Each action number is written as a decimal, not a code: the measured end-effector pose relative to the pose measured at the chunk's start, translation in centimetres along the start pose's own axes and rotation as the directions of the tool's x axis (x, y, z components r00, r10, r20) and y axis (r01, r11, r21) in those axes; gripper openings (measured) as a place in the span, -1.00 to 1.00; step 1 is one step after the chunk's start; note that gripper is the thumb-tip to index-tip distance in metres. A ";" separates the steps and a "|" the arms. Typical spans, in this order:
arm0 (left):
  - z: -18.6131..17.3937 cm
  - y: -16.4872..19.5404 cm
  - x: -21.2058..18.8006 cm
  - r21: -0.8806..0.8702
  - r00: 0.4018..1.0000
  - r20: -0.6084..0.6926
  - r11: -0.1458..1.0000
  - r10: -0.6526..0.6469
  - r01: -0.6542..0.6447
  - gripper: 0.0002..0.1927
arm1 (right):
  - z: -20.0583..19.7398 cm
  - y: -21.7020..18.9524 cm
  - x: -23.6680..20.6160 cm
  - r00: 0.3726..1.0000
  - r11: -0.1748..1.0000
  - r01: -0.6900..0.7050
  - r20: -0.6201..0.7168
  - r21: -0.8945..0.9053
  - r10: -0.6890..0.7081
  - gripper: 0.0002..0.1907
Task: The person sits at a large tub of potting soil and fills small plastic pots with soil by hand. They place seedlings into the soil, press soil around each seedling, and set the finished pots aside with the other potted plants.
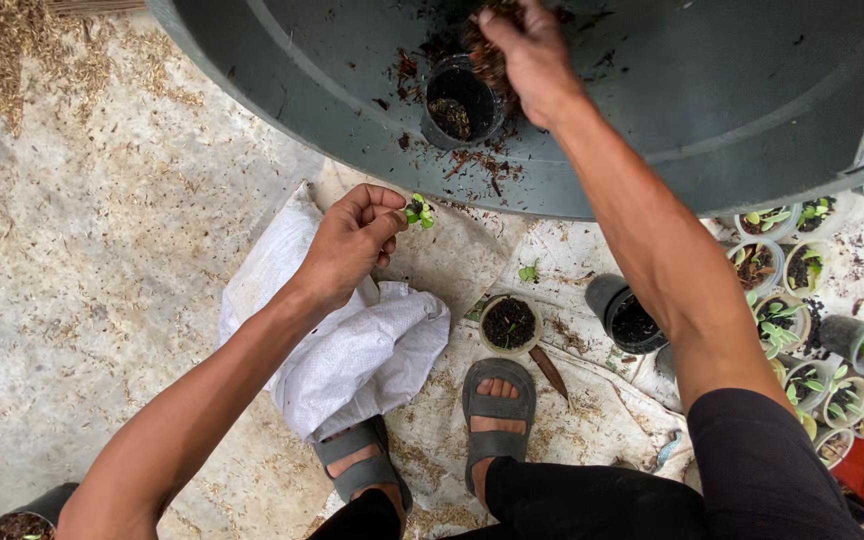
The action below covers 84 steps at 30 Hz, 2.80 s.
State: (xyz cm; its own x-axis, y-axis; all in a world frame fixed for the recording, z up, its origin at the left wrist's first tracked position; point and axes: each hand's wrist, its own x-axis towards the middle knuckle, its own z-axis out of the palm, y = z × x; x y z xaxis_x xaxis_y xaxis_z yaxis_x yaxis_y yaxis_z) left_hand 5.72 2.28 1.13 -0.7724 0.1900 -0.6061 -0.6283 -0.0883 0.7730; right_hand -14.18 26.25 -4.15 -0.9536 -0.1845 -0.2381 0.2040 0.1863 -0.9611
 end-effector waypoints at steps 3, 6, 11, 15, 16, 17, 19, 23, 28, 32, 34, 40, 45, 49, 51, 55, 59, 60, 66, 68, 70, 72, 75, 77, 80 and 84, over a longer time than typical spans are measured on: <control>0.2 0.3 -0.2 0.017 1.000 0.011 1.000 0.003 -0.003 -0.85 | 0.6 0.1 -0.9 0.992 0.959 0.117 0.070 -0.259 -0.102 -0.79; 0.0 0.4 -0.4 0.032 1.000 0.009 0.999 -0.010 0.010 -0.85 | -0.2 0.1 -1.3 0.985 0.881 0.136 0.159 -0.453 -0.070 -0.74; -0.3 0.3 -0.6 0.028 1.000 0.003 1.000 -0.006 0.005 -0.86 | -0.7 -0.7 -1.8 0.927 0.768 0.295 0.365 -0.569 -0.085 -0.42; -0.4 0.1 -0.9 0.025 1.000 -0.001 1.000 -0.001 0.001 -0.86 | -1.7 -1.7 -1.7 0.996 0.712 -0.003 0.059 -0.702 0.063 -0.57; -0.5 0.1 -1.0 0.024 1.000 -0.005 1.000 0.000 0.000 -0.86 | -2.6 -1.8 -1.6 1.000 0.578 0.021 0.026 -0.816 0.000 -0.64; -0.6 0.0 -1.0 0.023 1.000 -0.008 1.000 0.004 -0.004 -0.85 | -3.5 -1.8 -1.4 0.998 0.423 0.033 0.003 -0.905 -0.070 -0.67; -0.9 -0.1 -1.1 0.017 1.000 -0.015 1.000 0.007 -0.007 -0.85 | -4.5 -0.7 -1.0 0.981 0.139 -0.076 -0.049 -0.987 0.189 -0.31; -0.9 -0.4 -0.8 0.014 1.000 -0.007 1.000 -0.008 0.008 -0.85 | -4.5 3.3 0.2 0.981 0.331 -0.099 -0.036 -0.938 0.193 -0.28; -0.6 -0.5 -0.8 0.016 1.000 0.000 1.000 -0.020 0.020 -0.83 | -3.9 4.8 2.4 0.956 0.430 0.049 -0.082 -0.902 -0.281 -0.52; -1.3 -0.7 -1.1 -0.018 0.998 -0.031 0.999 -0.049 0.048 -0.83 | -2.1 5.8 2.7 0.924 0.393 0.124 -0.039 -0.911 -0.381 -0.52; -1.6 -1.1 -1.0 -0.011 0.998 -0.038 0.998 -0.059 0.059 -0.83 | -1.2 6.6 2.3 0.885 0.329 0.305 0.138 -0.894 -0.445 -0.51; -1.9 -2.6 -0.4 -0.047 0.999 -0.016 0.998 -0.041 0.040 -0.80 | -1.9 8.4 1.0 0.885 0.205 0.447 0.398 -0.871 -0.240 0.07; -2.0 -2.7 0.9 -0.052 1.000 -0.007 0.998 -0.018 0.018 -0.79 | -0.3 7.5 0.2 0.831 0.300 0.555 0.496 -0.776 -0.253 0.12; -2.0 -2.5 1.3 -0.049 1.000 0.007 0.999 -0.016 0.017 -0.78 | 0.9 6.0 -0.3 0.839 0.140 0.541 0.521 -0.829 -0.155 0.23; -2.3 -2.5 1.3 -0.057 1.000 0.001 0.998 -0.011 0.011 -0.78 | 1.1 5.5 -0.4 0.854 0.093 0.516 0.504 -0.851 -0.130 0.14; -3.2 -2.8 0.9 -0.062 1.000 -0.003 0.998 0.027 -0.027 -0.79 | 1.1 5.4 0.0 0.908 0.191 0.402 0.362 -0.896 -0.210 -0.45; -3.9 -3.1 0.6 -0.069 0.998 -0.018 0.996 0.053 -0.054 -0.80 | 0.3 5.7 0.9 0.921 0.172 0.341 0.291 -0.924 -0.260 -0.70; -3.9 -3.1 0.5 -0.079 0.998 -0.023 0.995 0.059 -0.060 -0.81 | -0.1 5.7 1.1 0.930 0.167 0.318 0.272 -0.933 -0.247 -0.72; -3.3 -2.3 -0.5 -0.058 0.998 -0.013 0.997 0.057 -0.058 -0.82 | -3.5 4.7 0.7 0.847 0.081 0.261 0.188 -0.962 -0.497 -0.73; -3.0 -1.7 -0.9 -0.045 0.999 -0.018 0.998 0.049 -0.050 -0.83 | -3.2 3.8 0.1 0.683 -0.090 0.249 0.241 -0.964 -0.689 -0.75; -2.6 -1.2 -1.1 -0.054 0.998 -0.003 0.997 0.060 -0.060 -0.84 | -2.2 2.8 -0.9 0.905 0.389 0.203 0.020 -0.898 -0.425 -0.75; -2.3 -0.7 -1.2 -0.049 0.998 -0.006 0.997 0.060 -0.060 -0.85 | -0.5 2.0 -2.0 0.999 0.661 -0.048 -0.050 -0.749 0.016 -0.64; -1.9 -0.3 -1.4 -0.023 0.999 -0.011 0.999 0.049 -0.049 -0.85 | 0.6 1.3 -3.8 0.936 0.520 0.258 0.344 -0.814 0.075 -0.34; -1.8 -0.1 -1.8 -0.018 0.999 0.003 0.998 0.053 -0.053 -0.86 | 0.9 1.0 -3.9 0.853 0.740 -0.285 0.190 -0.609 0.485 -0.30; -1.8 -0.2 -2.2 -0.036 0.999 -0.015 0.999 0.035 -0.036 -0.84 | -0.7 1.2 -3.8 0.796 0.814 -0.470 0.234 -0.343 0.558 -0.38; -2.2 -0.6 -2.2 -0.023 0.998 -0.052 0.999 0.028 -0.030 -0.84 | -2.2 2.6 -2.6 0.998 0.885 0.047 -0.014 -0.463 -0.060 -0.52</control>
State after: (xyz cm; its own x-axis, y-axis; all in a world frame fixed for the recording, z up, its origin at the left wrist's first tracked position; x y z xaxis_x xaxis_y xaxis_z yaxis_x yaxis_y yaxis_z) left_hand 7.61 -0.23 1.56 -0.7937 0.1363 -0.5929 -0.6072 -0.1167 0.7860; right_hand -11.66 29.37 -5.69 -0.9670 -0.1819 -0.1783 0.0334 0.6034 -0.7967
